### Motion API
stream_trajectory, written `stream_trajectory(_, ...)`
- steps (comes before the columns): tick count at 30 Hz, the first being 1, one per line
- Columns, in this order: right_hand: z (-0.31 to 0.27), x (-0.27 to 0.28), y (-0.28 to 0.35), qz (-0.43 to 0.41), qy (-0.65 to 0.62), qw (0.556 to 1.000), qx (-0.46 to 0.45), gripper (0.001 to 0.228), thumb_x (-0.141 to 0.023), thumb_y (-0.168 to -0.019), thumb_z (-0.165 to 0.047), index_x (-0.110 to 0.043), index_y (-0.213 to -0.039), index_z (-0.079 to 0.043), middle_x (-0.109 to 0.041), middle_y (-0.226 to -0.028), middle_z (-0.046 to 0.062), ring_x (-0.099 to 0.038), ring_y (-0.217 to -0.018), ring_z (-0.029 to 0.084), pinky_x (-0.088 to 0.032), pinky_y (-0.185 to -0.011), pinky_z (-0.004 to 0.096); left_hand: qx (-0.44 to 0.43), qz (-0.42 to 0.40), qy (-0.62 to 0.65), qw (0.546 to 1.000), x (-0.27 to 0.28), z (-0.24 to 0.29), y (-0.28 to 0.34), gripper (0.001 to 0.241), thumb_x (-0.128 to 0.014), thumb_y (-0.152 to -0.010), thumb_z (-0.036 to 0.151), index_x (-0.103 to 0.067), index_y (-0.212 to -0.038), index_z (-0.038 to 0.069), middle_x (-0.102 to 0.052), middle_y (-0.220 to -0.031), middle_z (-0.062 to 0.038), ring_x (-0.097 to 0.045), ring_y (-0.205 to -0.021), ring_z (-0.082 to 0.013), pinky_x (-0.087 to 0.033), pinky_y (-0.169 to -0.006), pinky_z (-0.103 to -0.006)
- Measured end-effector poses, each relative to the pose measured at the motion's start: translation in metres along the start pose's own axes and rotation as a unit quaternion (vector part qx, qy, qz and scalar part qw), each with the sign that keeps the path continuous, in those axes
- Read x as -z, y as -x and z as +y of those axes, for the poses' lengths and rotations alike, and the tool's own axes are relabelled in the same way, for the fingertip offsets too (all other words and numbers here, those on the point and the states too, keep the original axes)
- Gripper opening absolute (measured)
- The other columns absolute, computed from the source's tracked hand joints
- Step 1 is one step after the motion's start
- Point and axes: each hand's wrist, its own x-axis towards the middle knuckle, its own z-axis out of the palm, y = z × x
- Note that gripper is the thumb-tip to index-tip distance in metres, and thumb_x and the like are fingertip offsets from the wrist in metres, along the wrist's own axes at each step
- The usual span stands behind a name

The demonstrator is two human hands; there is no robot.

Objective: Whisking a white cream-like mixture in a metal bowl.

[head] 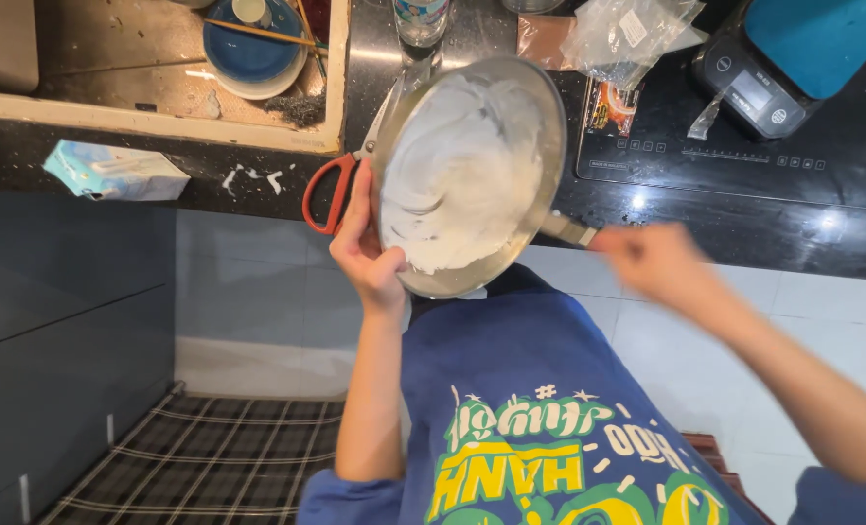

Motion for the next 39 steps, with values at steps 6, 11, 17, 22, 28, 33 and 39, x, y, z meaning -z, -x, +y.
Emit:
stream_trajectory(6,-0.050,-0.035,0.031,0.144,-0.078,0.939,0.301,0.018,-0.062,-0.101,-0.020,-0.074,-0.110,-0.010,-0.070,-0.080,0.009,-0.062,-0.062,0.010,-0.050,-0.055,0.028,-0.039,-0.026,-0.074,0.996,0.000,-0.012,0.006,0.091,-0.047,-0.057,-0.006,-0.047,-0.147,-0.016,-0.043,-0.161,-0.024,-0.040,-0.154,-0.0267,-0.026,-0.131,-0.0372)
stream_trajectory(11,-0.035,0.005,0.014,0.011,0.027,0.997,0.077,0.022,-0.060,-0.097,-0.020,-0.075,-0.113,-0.016,-0.071,-0.063,0.011,-0.064,-0.049,0.017,-0.052,-0.050,0.036,-0.004,-0.017,-0.061,0.998,0.010,0.001,0.009,0.093,-0.047,-0.056,-0.004,-0.048,-0.148,-0.015,-0.048,-0.158,-0.027,-0.047,-0.147,-0.0293,-0.030,-0.128,-0.0384)
stream_trajectory(17,-0.055,-0.036,0.034,0.036,-0.115,0.967,0.224,0.019,-0.064,-0.097,-0.023,-0.075,-0.094,-0.008,-0.071,-0.064,0.012,-0.064,-0.049,0.015,-0.050,-0.049,0.034,-0.037,-0.012,-0.093,0.995,0.002,0.001,0.001,0.089,-0.048,-0.056,-0.003,-0.050,-0.145,-0.017,-0.045,-0.160,-0.027,-0.042,-0.153,-0.0296,-0.027,-0.131,-0.0386)
stream_trajectory(22,-0.043,0.016,0.016,0.009,-0.003,1.000,0.029,0.022,-0.064,-0.094,-0.025,-0.081,-0.106,-0.016,-0.074,-0.067,0.016,-0.065,-0.047,0.027,-0.049,-0.047,0.041,-0.019,-0.037,-0.077,0.996,-0.002,0.017,-0.004,0.093,-0.046,-0.054,-0.001,-0.050,-0.146,-0.014,-0.046,-0.159,-0.028,-0.044,-0.153,-0.0305,-0.029,-0.132,-0.0400)
stream_trajectory(28,-0.060,-0.019,0.037,0.087,-0.131,0.951,0.266,0.022,-0.061,-0.103,-0.028,-0.073,-0.109,-0.011,-0.072,-0.076,0.013,-0.073,-0.059,0.022,-0.055,-0.057,0.036,-0.061,-0.075,-0.161,0.982,-0.013,0.018,-0.018,0.088,-0.047,-0.056,-0.003,-0.054,-0.143,-0.015,-0.047,-0.159,-0.027,-0.039,-0.156,-0.0282,-0.028,-0.133,-0.0397)
stream_trajectory(33,-0.065,0.039,0.051,0.113,0.270,0.936,0.197,0.034,-0.069,-0.092,-0.042,-0.077,-0.110,-0.015,-0.063,-0.055,0.011,-0.063,-0.048,0.031,-0.047,-0.045,0.043,0.019,-0.046,-0.093,0.994,-0.013,0.018,-0.019,0.091,-0.047,-0.056,-0.004,-0.051,-0.146,-0.014,-0.049,-0.157,-0.026,-0.042,-0.153,-0.0286,-0.028,-0.129,-0.0341)
stream_trajectory(39,-0.106,0.057,0.031,0.213,0.439,0.747,0.452,0.037,-0.069,-0.090,-0.036,-0.077,-0.116,-0.011,-0.053,-0.056,0.002,-0.058,-0.048,0.020,-0.042,-0.040,0.034,0.054,-0.058,-0.097,0.992,-0.028,0.020,-0.027,0.089,-0.048,-0.056,-0.005,-0.053,-0.144,-0.012,-0.050,-0.157,-0.023,-0.045,-0.151,-0.0265,-0.034,-0.122,-0.0290)
